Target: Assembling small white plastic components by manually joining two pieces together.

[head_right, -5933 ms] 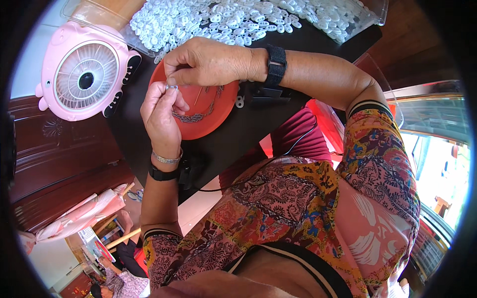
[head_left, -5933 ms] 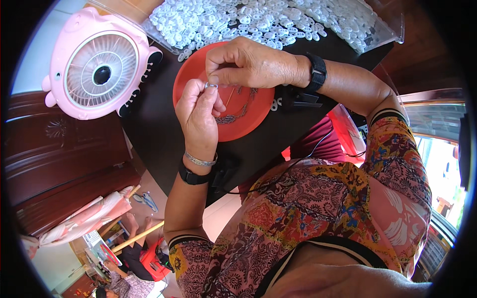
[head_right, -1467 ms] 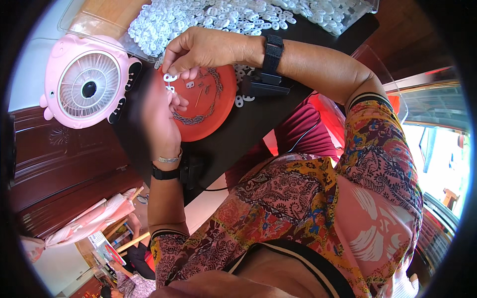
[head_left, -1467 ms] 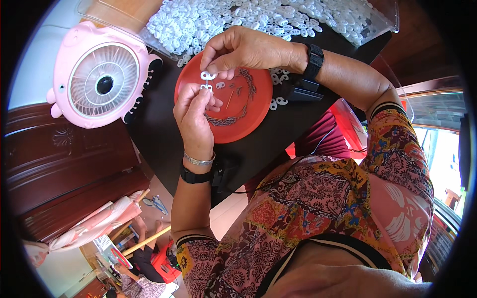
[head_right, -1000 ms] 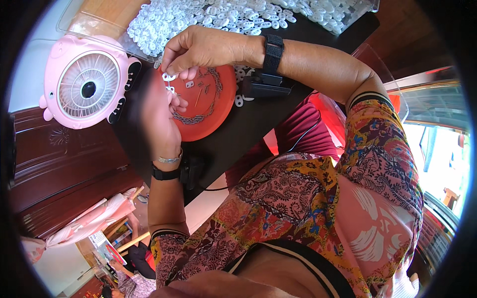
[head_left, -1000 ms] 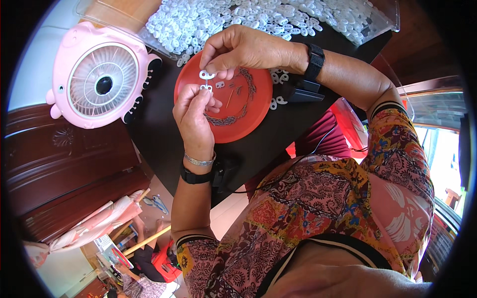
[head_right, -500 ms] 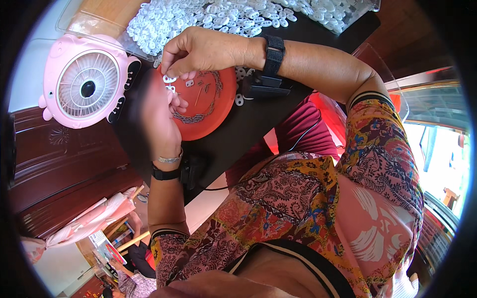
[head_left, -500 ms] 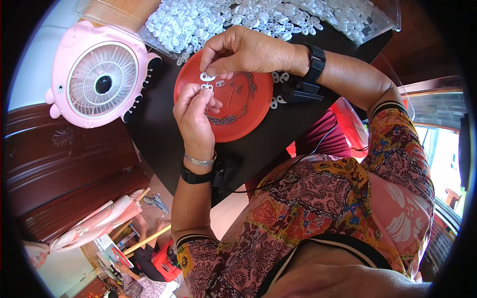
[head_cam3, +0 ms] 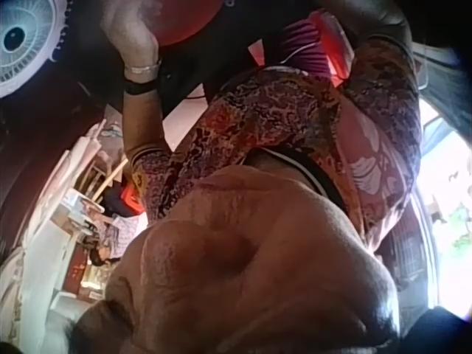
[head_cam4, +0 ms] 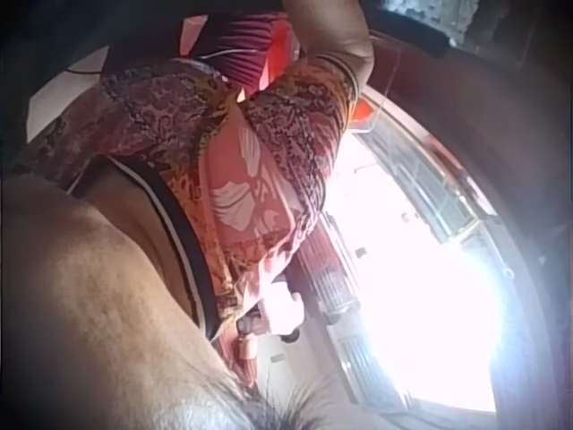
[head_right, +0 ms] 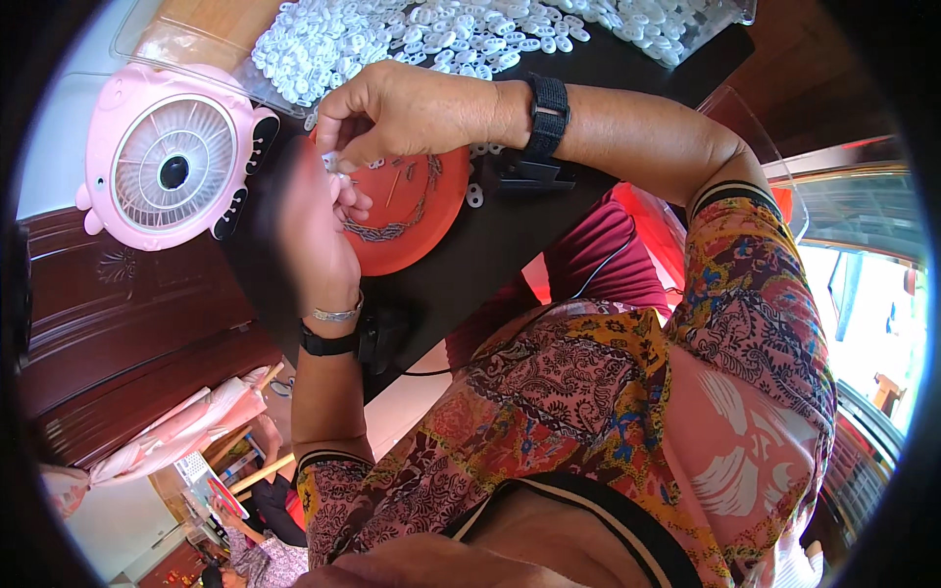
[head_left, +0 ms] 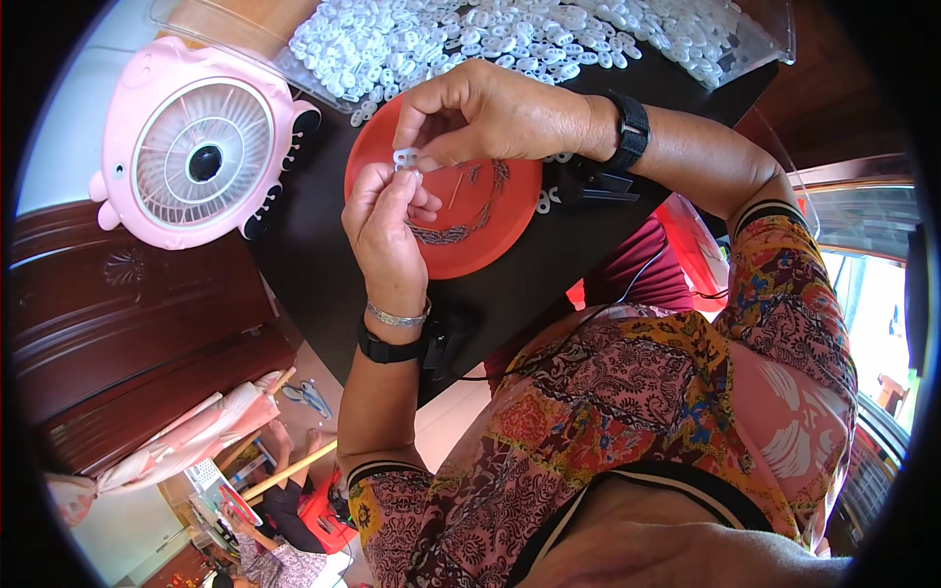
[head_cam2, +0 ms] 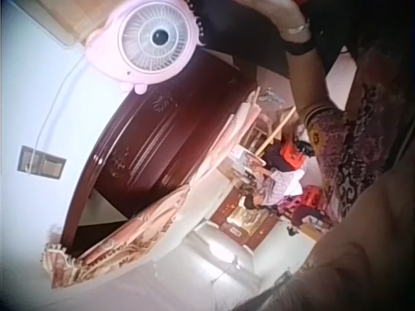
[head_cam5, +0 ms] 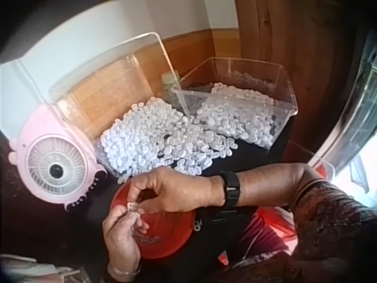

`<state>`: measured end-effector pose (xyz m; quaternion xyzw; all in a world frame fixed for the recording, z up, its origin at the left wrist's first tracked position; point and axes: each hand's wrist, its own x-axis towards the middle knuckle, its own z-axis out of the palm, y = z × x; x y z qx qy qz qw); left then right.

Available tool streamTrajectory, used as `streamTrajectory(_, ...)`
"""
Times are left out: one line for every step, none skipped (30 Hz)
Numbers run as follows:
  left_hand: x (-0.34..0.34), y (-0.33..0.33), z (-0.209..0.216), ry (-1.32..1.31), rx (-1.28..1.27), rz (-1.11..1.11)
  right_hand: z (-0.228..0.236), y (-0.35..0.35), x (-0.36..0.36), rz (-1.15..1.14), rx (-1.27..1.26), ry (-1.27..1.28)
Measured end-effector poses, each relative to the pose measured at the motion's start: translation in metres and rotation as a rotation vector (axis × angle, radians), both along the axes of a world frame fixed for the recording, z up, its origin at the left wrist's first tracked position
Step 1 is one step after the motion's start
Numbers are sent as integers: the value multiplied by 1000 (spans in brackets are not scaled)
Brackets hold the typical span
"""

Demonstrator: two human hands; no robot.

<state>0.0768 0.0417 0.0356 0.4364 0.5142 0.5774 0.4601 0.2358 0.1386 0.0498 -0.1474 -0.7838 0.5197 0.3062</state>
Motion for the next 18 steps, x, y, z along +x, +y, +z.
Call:
streamTrajectory(1, 0, 0, -17, 3, -1, -2, 0, -1, 22, -28, 13)
streamTrajectory(1, 0, 0, -16, 3, 0, -4, 1, -2, 46, -58, 27)
streamTrajectory(1, -1, 0, -30, 0, -8, -3, 1, -2, 47, -57, 28)
streamTrajectory(1, -1, 0, -44, -4, -15, -3, 1, -2, 51, -55, 21)
streamTrajectory(1, -1, 0, -43, -3, -16, -3, 1, -2, 53, -52, 16)
streamTrajectory(1, -1, 0, -43, -2, -35, -2, 1, 0, 52, -51, 17)
streamTrajectory(1, -1, 0, -43, -2, -53, 1, 0, 1, 65, -48, 20)
streamTrajectory(1, -1, 1, -42, -2, -53, 2, 0, 1, 80, -47, 22)
streamTrajectory(1, -2, 2, -44, -17, -60, 2, 0, 1, 80, -47, 22)
streamTrajectory(1, -2, 3, -46, -33, -67, 1, 0, 0, 108, -49, 30)
streamTrajectory(0, -2, 3, -46, -33, -69, 1, 0, 0, 134, -51, 37)
streamTrajectory(-2, -3, 3, -46, -46, -74, 0, 0, 0, 132, -51, 37)
streamTrajectory(-3, -3, 3, -47, -58, -79, 0, 0, 0, 126, -33, 28)
streamTrajectory(-3, -3, 3, -45, -59, -78, 0, 0, 0, 123, -15, 18)
streamTrajectory(-3, -3, 2, -38, -52, -58, 0, -1, 0, 123, -16, 19)
streamTrajectory(-2, -3, 2, -31, -45, -39, 0, -2, -1, 120, 18, 7)
streamTrajectory(-1, -3, 2, -30, -46, -40, 2, -4, 0, 115, 52, -6)
streamTrajectory(1, -2, 3, -17, -31, -12, 3, -5, 0, 114, 52, -5)
